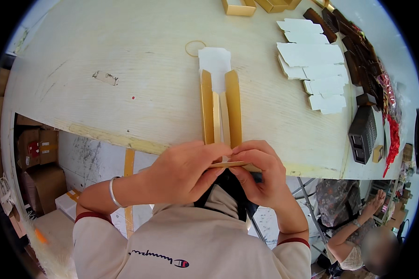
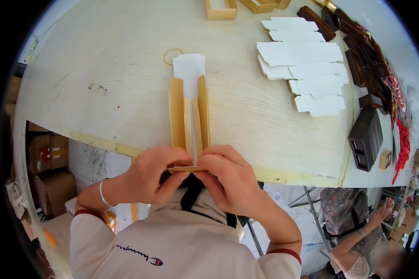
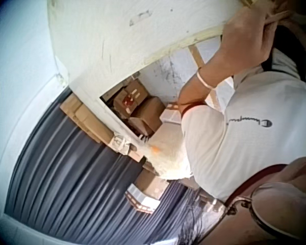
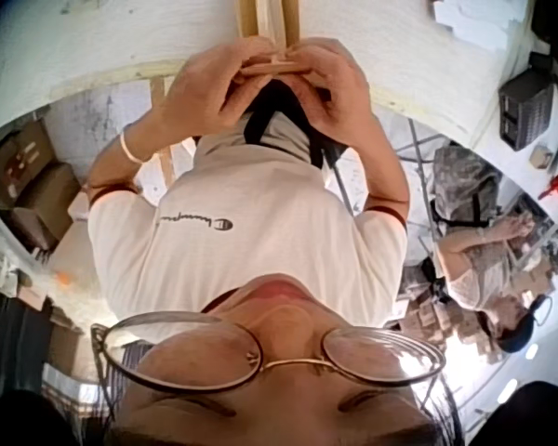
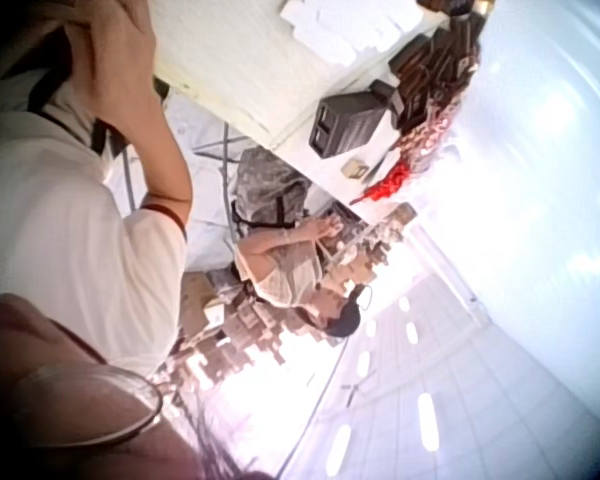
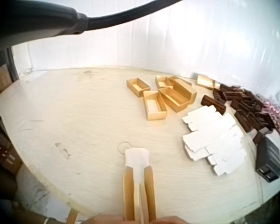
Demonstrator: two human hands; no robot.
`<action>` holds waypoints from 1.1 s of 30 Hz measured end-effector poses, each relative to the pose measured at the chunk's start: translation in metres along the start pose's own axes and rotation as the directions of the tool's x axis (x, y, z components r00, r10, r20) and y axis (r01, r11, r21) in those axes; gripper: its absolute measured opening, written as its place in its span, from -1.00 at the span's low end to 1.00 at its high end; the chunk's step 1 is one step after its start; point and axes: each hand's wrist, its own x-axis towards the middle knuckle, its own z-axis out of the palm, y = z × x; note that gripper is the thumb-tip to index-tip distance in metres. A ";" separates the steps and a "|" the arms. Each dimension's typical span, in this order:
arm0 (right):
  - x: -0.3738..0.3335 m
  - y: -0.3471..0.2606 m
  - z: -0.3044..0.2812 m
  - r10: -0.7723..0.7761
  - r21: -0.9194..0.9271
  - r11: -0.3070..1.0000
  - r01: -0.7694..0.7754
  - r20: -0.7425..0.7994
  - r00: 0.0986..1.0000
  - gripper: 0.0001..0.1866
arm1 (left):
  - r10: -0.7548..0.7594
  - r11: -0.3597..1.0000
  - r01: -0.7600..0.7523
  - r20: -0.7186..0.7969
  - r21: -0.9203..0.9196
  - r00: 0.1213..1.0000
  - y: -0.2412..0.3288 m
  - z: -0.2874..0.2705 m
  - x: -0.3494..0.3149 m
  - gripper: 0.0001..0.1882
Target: The person folds flat white cardboard pieces into small rectangular boxes by hand. They repeatedly fold the sides and tuck the flaps to form the box shape, then place the finished boxes on the table. The process is repeated multiple times with new pieces.
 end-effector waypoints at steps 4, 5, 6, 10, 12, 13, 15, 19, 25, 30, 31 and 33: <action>0.001 0.004 -0.001 -0.062 -0.038 0.997 0.062 0.016 0.998 -0.62 | -0.138 0.978 0.138 0.014 -0.156 0.990 -0.002 -0.001 -0.006 -0.59; 0.001 0.006 0.000 -0.093 -0.069 0.993 0.094 0.005 0.996 -0.62 | -0.150 0.970 0.149 0.007 -0.194 0.989 -0.001 -0.002 -0.006 -0.59; 0.001 0.007 0.001 -0.126 -0.100 0.987 0.124 -0.007 0.992 -0.61 | -0.163 0.960 0.158 0.000 -0.232 0.987 -0.001 -0.003 -0.006 -0.58; -0.005 0.009 0.007 -0.171 -0.259 0.953 0.155 -0.042 0.984 -0.56 | -0.120 0.981 0.106 -0.081 -0.163 0.989 -0.001 -0.003 0.000 -0.61; -0.006 0.008 0.006 -0.175 -0.328 0.931 0.160 -0.017 0.984 -0.56 | -0.054 0.998 0.051 -0.117 -0.029 0.992 -0.002 0.000 -0.005 -0.68; -0.006 0.007 0.006 -0.157 -0.344 0.928 0.144 -0.009 0.988 -0.57 | -0.020 0.999 0.025 -0.131 0.038 0.991 -0.003 0.002 -0.007 -0.71; -0.005 0.005 0.004 -0.141 -0.387 0.911 0.144 0.037 0.989 -0.59 | 0.074 0.981 -0.050 -0.125 0.188 0.989 -0.003 0.004 -0.010 -0.71; 0.005 -0.003 -0.006 -0.170 -0.506 0.829 0.238 0.177 0.969 -0.67 | 0.245 0.884 -0.188 -0.081 0.428 0.966 -0.004 0.004 -0.010 -0.71; 0.002 0.002 -0.008 -0.193 -0.517 0.785 0.341 0.320 0.928 -0.71 | 0.141 0.890 -0.107 -0.046 0.444 0.989 0.002 0.004 -0.006 -0.80; 0.013 -0.007 -0.005 -0.056 -0.499 0.839 0.216 0.317 0.947 -0.77 | 0.053 0.919 -0.051 0.007 0.391 0.999 0.000 0.007 -0.006 -0.86; 0.015 -0.011 -0.006 -0.001 -0.512 0.838 0.188 0.344 0.939 -0.80 | 0.042 0.920 -0.049 0.026 0.390 0.999 0.001 0.006 -0.004 -0.88; 0.017 -0.016 -0.006 0.084 -0.526 0.840 0.137 0.375 0.923 -0.84 | -0.073 0.916 0.013 0.133 0.401 0.988 0.010 0.000 0.001 -0.88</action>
